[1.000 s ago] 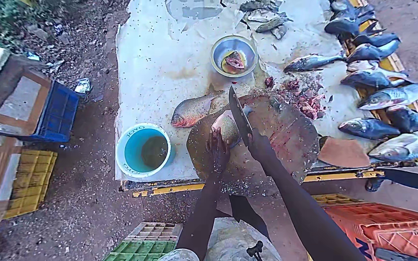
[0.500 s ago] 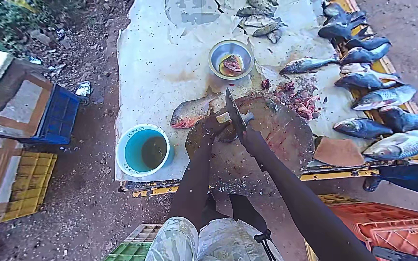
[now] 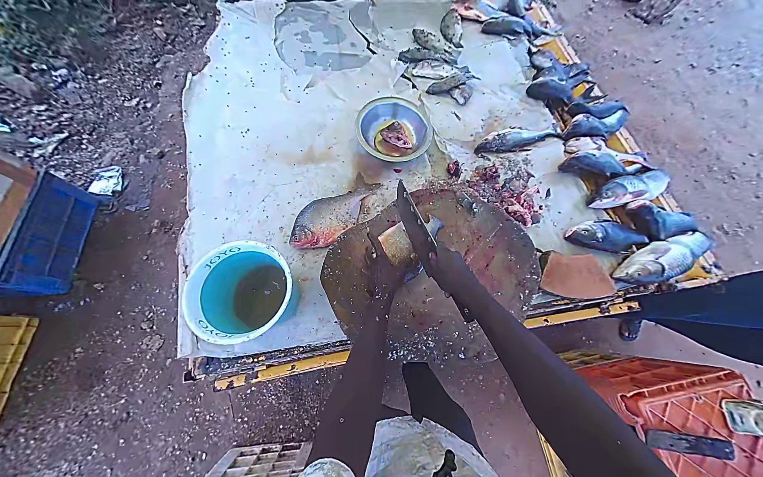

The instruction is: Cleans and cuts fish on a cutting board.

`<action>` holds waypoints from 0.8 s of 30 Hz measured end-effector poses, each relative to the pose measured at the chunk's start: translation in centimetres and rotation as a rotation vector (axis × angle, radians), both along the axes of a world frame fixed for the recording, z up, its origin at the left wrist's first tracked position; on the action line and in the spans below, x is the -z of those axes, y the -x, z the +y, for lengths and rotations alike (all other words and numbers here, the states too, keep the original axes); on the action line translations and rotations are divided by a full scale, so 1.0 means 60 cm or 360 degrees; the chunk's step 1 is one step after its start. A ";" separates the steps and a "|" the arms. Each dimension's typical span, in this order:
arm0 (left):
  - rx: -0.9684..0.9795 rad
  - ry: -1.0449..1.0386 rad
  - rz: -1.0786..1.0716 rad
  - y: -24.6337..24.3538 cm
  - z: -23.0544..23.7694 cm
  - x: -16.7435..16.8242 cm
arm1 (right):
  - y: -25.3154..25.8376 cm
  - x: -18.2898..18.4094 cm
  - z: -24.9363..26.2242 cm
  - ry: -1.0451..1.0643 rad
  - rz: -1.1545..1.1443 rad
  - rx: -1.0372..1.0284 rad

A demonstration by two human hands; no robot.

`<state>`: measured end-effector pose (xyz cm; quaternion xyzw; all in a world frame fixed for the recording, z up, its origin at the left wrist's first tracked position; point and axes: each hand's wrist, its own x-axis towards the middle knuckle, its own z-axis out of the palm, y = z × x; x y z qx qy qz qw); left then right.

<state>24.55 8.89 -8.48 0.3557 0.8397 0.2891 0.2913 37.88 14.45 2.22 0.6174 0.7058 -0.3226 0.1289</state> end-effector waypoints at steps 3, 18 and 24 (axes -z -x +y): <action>-0.0022 -0.0003 0.0004 0.007 0.052 0.021 | -0.010 0.004 0.001 0.0063 0.0118 0.0120; -0.0414 -0.0463 -0.0292 -0.012 0.024 0.021 | 0.039 -0.014 -0.036 -0.0192 -0.0332 -0.0152; -0.0249 -0.0551 -0.0298 -0.009 0.000 0.010 | 0.041 -0.010 -0.039 -0.0185 -0.0353 -0.0160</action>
